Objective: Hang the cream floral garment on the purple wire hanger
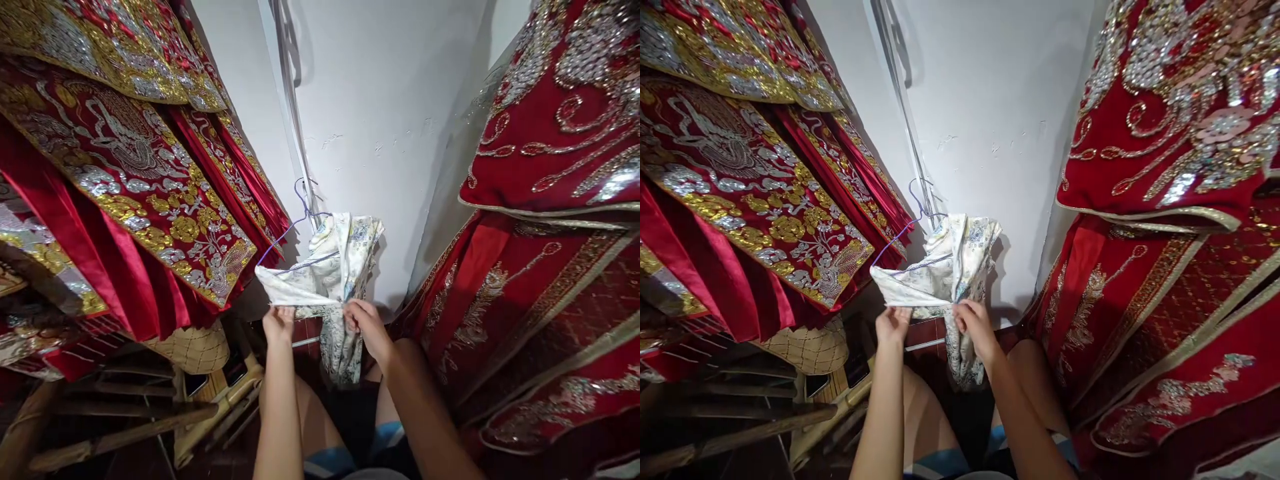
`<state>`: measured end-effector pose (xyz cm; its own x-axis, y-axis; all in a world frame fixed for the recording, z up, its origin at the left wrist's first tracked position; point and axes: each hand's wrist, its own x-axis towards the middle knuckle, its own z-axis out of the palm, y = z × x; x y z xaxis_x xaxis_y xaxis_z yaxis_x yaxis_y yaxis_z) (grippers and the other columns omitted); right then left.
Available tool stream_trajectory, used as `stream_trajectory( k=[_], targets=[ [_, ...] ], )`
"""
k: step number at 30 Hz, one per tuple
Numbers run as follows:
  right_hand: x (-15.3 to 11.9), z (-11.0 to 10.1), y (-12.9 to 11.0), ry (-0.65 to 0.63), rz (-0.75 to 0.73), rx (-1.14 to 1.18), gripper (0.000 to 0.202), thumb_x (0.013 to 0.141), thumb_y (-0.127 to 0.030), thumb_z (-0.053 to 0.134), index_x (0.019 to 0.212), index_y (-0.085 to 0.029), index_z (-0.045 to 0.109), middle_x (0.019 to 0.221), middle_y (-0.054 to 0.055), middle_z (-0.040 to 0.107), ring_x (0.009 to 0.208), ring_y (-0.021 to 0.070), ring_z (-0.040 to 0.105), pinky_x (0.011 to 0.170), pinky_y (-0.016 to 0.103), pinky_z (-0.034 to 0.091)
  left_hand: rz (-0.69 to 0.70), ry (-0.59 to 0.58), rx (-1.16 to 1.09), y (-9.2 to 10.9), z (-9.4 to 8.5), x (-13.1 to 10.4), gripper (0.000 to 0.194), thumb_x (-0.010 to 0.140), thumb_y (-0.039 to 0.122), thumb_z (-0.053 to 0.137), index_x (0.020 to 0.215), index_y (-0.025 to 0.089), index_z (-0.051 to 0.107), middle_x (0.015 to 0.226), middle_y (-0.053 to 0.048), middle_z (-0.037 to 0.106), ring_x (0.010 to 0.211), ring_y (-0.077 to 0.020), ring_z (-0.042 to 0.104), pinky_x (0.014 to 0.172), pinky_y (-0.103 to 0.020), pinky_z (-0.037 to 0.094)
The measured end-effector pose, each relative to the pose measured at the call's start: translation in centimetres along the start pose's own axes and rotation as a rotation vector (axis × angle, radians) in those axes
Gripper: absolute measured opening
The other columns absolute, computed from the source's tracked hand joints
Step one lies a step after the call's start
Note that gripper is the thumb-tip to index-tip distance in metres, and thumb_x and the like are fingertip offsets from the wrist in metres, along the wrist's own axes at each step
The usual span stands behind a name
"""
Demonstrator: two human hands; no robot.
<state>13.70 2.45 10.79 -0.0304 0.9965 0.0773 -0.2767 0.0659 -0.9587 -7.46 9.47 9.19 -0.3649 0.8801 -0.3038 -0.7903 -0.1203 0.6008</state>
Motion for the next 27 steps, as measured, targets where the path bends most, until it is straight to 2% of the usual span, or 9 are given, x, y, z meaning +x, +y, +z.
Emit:
stream_trajectory(
  k=[4,6,9,14,16,18,22,24,27],
  targets=[
    [-1.6,-4.7,2.4,-0.028,0.160,-0.141,0.028,0.077,-0.037,0.055,0.056,-0.021,0.046,0.038,-0.009,0.029,0.036,0.0064,0.020,0.041,0.024,0.016,0.000,0.065,0.084,-3.9,-1.4,-2.0,0.012,0.086,0.012,0.049,0.087,0.016,0.060,0.074,-0.005,0.064,0.069,-0.0137,0.064,0.071,-0.025,0.052],
    [-2.3,-6.9,2.6,-0.160,0.266,-0.326,0.025,0.074,-0.033,0.058,0.053,-0.020,0.051,0.035,-0.008,0.032,0.035,0.0068,0.024,0.041,0.024,0.019,0.022,0.044,0.107,-4.6,-1.5,-3.0,0.002,0.081,0.016,0.059,0.081,0.015,0.061,0.073,-0.003,0.064,0.070,-0.0132,0.064,0.071,-0.023,0.050],
    [-2.8,-8.1,2.0,-0.352,0.360,-0.542,0.026,0.077,-0.035,0.060,0.059,-0.017,0.059,0.042,-0.002,0.048,0.041,0.0105,0.040,0.044,0.024,0.031,0.040,-0.072,0.136,-4.7,-0.9,-5.2,0.014,0.070,0.023,0.073,0.077,0.014,0.065,0.076,-0.002,0.066,0.072,-0.0142,0.064,0.073,-0.024,0.048],
    [-1.5,-5.2,0.3,-0.149,0.078,-0.451,0.048,0.091,-0.061,0.046,0.088,-0.018,0.066,0.084,0.007,0.069,0.076,0.0204,0.061,0.068,0.031,0.048,0.124,-0.559,0.485,-4.4,2.2,-10.0,0.026,0.078,0.041,0.072,0.086,0.016,0.069,0.084,-0.004,0.067,0.077,-0.0160,0.060,0.074,-0.026,0.046],
    [-0.9,-3.5,-0.3,-0.212,0.010,-0.300,0.055,0.094,-0.066,0.038,0.100,-0.020,0.067,0.098,0.008,0.069,0.095,0.0230,0.061,0.085,0.035,0.048,0.262,-0.707,0.691,-4.2,3.6,-11.4,0.024,0.085,0.041,0.066,0.085,0.017,0.069,0.086,-0.005,0.065,0.081,-0.0174,0.059,0.078,-0.027,0.045],
    [-0.4,-2.1,-0.9,-0.351,0.007,-0.179,0.058,0.094,-0.068,0.035,0.107,-0.021,0.066,0.100,0.007,0.069,0.102,0.0236,0.061,0.092,0.037,0.046,0.440,-0.756,0.828,-3.6,4.5,-11.8,0.021,0.089,0.038,0.061,0.086,0.018,0.068,0.089,-0.005,0.064,0.088,-0.0190,0.059,0.085,-0.029,0.044],
    [0.6,-0.9,-2.5,-0.556,0.022,-0.252,0.047,0.079,-0.059,0.068,0.100,-0.017,0.069,0.086,0.004,0.068,0.090,0.0233,0.062,0.083,0.035,0.049,0.669,-0.636,0.895,-1.5,4.7,-10.7,0.019,0.092,0.037,0.057,0.089,0.020,0.064,0.115,-0.009,0.061,0.114,-0.0226,0.055,0.101,-0.033,0.039],
    [1.5,-0.8,-4.1,-0.561,-0.017,-0.346,0.037,0.075,-0.049,0.074,0.089,-0.015,0.070,0.076,0.002,0.066,0.077,0.0204,0.061,0.074,0.032,0.049,0.573,-0.697,0.912,-0.5,4.0,-9.9,0.019,0.091,0.039,0.058,0.100,0.022,0.062,0.129,-0.009,0.057,0.122,-0.0233,0.052,0.104,-0.034,0.038],
    [3.7,-0.8,-7.1,-0.453,-0.156,-0.349,0.021,0.081,-0.035,0.067,0.084,-0.015,0.070,0.073,0.002,0.065,0.072,0.0179,0.060,0.066,0.028,0.047,0.241,-0.941,1.025,0.4,2.4,-9.2,0.036,0.090,0.041,0.058,0.122,0.024,0.055,0.122,-0.008,0.063,0.111,-0.0237,0.059,0.097,-0.036,0.045]
  ],
)
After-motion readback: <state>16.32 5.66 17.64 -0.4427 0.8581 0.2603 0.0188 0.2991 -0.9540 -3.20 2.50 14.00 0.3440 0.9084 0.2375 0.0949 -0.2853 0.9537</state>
